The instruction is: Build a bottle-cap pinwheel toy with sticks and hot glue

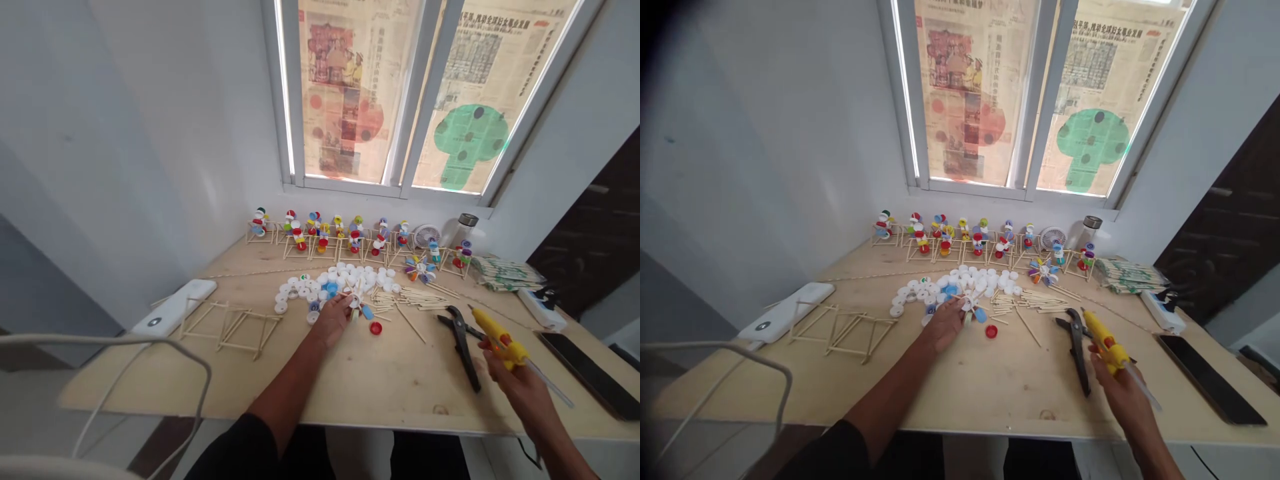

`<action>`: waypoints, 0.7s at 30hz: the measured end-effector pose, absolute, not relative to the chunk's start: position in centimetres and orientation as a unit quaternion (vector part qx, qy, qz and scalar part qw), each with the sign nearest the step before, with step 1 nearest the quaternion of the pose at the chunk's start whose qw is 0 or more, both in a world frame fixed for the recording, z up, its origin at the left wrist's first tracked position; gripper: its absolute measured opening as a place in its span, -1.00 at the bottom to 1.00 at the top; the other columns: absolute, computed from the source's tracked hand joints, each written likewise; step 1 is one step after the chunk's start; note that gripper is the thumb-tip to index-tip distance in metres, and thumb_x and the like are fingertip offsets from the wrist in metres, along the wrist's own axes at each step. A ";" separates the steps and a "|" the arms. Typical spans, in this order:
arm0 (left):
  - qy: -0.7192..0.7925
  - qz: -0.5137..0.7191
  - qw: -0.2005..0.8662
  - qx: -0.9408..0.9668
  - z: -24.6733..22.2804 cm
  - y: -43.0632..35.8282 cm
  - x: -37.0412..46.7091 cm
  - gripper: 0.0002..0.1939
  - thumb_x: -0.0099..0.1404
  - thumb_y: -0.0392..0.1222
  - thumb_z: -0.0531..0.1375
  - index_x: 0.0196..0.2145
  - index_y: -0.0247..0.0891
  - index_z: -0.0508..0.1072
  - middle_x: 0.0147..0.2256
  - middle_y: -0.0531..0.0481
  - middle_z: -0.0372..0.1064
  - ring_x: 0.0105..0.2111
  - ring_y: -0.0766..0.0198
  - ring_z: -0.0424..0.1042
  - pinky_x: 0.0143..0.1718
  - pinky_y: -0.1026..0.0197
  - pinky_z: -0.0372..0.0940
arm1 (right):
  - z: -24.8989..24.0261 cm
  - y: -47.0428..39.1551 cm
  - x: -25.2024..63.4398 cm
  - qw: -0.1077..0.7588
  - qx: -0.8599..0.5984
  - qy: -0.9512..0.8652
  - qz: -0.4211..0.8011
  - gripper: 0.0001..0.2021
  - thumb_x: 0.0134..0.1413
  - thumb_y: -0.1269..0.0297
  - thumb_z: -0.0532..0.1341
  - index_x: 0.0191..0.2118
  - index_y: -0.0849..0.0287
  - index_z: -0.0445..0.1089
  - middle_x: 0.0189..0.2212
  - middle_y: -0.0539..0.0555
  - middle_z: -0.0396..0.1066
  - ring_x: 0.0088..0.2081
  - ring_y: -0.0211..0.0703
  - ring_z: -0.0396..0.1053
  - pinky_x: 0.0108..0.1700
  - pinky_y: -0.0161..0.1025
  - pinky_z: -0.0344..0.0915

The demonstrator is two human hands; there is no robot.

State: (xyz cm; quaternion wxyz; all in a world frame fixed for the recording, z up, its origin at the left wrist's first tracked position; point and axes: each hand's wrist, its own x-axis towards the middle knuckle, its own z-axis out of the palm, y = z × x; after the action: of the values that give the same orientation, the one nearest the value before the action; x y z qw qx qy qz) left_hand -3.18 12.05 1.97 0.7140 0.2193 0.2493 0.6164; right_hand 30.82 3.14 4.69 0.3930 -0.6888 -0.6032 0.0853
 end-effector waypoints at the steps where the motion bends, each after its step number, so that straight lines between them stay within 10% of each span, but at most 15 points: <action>1: 0.249 0.615 0.715 0.220 2.0 12.0 -3.2 -0.73 -0.03 -0.32 0.39 -0.37 -0.31 0.41 -0.42 0.00 0.48 -0.38 0.24 0.51 -0.29 0.23 0.38 | 5.1 3.1 29.5 0.425 -0.672 -0.583 0.169 -0.59 0.01 -0.04 0.12 -0.17 0.18 0.40 -0.50 0.05 0.43 -0.55 -0.17 0.33 -0.54 -0.28 0.27; 7: 0.244 0.613 0.718 0.224 2.0 12.0 -3.0 -0.72 -0.05 -0.32 0.39 -0.34 -0.31 0.43 -0.45 0.01 0.48 -0.43 0.29 0.50 -0.37 0.30 0.36 | 7.0 4.4 23.1 0.499 -0.573 -0.523 0.387 -0.59 -0.06 -0.02 0.25 -0.16 0.16 0.38 -0.57 -0.04 0.31 -0.58 -0.29 0.17 -0.54 -0.32 0.13; 21: 0.271 0.618 0.695 0.248 1.6 13.0 -3.4 -0.73 -0.03 -0.22 0.39 -0.38 -0.30 0.41 -0.48 -0.01 0.47 -0.48 0.25 0.47 -0.41 0.25 0.31 | 4.8 14.1 16.3 0.488 -0.529 -0.514 0.466 -0.50 -0.18 -0.16 0.27 -0.33 0.24 0.42 -0.69 -0.09 0.20 -0.64 -0.34 0.07 -0.59 -0.34 -0.03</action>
State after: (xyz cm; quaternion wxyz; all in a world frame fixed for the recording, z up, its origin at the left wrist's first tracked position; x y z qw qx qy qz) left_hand -3.40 12.99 1.64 0.6950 0.2476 0.2712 0.6181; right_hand 16.27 14.05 4.80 0.4883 -0.5294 -0.5141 0.4658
